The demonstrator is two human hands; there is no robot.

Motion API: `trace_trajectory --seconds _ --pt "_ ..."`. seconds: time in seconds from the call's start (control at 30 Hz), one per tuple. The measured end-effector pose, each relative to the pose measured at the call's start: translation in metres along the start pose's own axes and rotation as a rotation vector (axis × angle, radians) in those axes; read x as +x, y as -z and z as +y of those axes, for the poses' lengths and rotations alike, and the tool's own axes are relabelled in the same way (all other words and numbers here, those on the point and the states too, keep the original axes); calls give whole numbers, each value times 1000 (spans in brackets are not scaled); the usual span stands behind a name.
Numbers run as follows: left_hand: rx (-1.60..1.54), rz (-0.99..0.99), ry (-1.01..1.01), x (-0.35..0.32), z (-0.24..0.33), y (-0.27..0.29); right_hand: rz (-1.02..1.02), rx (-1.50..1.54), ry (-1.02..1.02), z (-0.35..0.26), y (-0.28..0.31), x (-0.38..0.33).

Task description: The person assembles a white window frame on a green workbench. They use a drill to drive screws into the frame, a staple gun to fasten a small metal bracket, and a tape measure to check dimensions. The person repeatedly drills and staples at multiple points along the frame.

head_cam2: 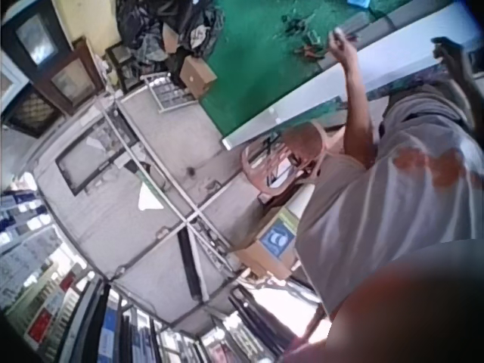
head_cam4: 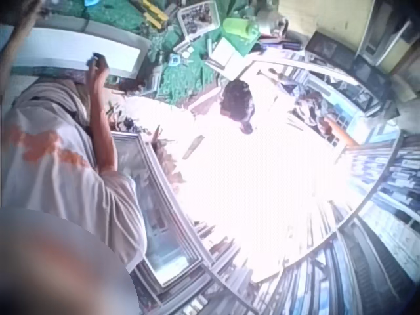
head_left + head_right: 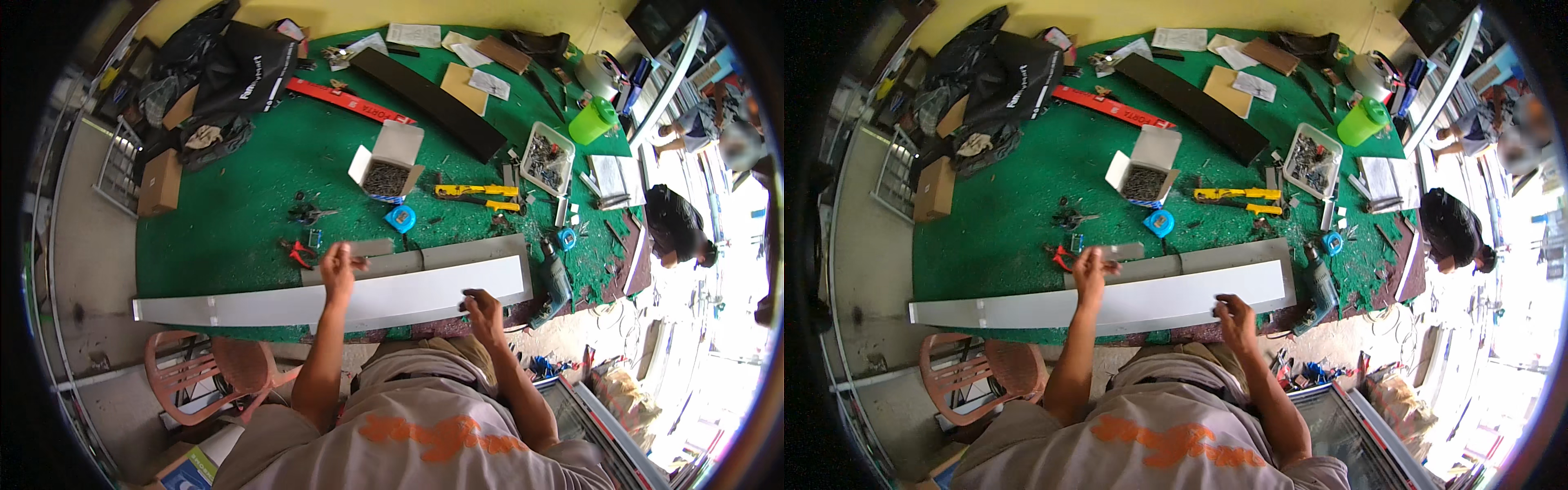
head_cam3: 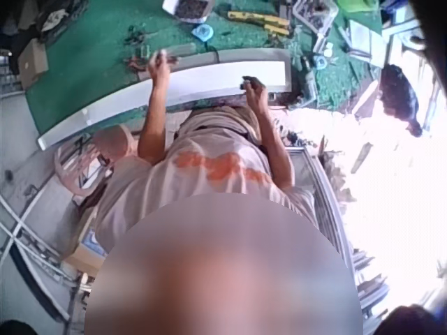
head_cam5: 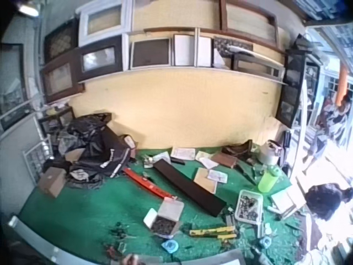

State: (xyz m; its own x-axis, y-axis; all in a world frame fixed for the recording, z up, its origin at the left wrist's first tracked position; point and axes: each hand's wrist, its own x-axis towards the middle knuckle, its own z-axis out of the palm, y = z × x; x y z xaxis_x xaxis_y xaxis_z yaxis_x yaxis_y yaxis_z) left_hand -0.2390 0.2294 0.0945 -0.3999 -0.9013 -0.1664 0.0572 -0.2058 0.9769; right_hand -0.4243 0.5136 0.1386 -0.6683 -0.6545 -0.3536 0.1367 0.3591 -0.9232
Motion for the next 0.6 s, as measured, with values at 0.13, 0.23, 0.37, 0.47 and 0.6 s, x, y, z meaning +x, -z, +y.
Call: trace_trajectory --seconds 0.13,0.23,0.37,0.47,0.6 --pt "-128 -153 35 -68 50 -14 -288 278 53 -58 -49 10" --pt "-157 -148 23 -91 68 -15 -383 145 165 -83 -67 13" --pt "-149 -194 67 -108 75 -1 -452 49 171 -90 -78 7" --pt "-127 -311 189 -116 78 12 -420 12 150 -86 -78 1" --pt "73 -495 223 -129 78 13 -173 -552 554 -73 -80 -7"
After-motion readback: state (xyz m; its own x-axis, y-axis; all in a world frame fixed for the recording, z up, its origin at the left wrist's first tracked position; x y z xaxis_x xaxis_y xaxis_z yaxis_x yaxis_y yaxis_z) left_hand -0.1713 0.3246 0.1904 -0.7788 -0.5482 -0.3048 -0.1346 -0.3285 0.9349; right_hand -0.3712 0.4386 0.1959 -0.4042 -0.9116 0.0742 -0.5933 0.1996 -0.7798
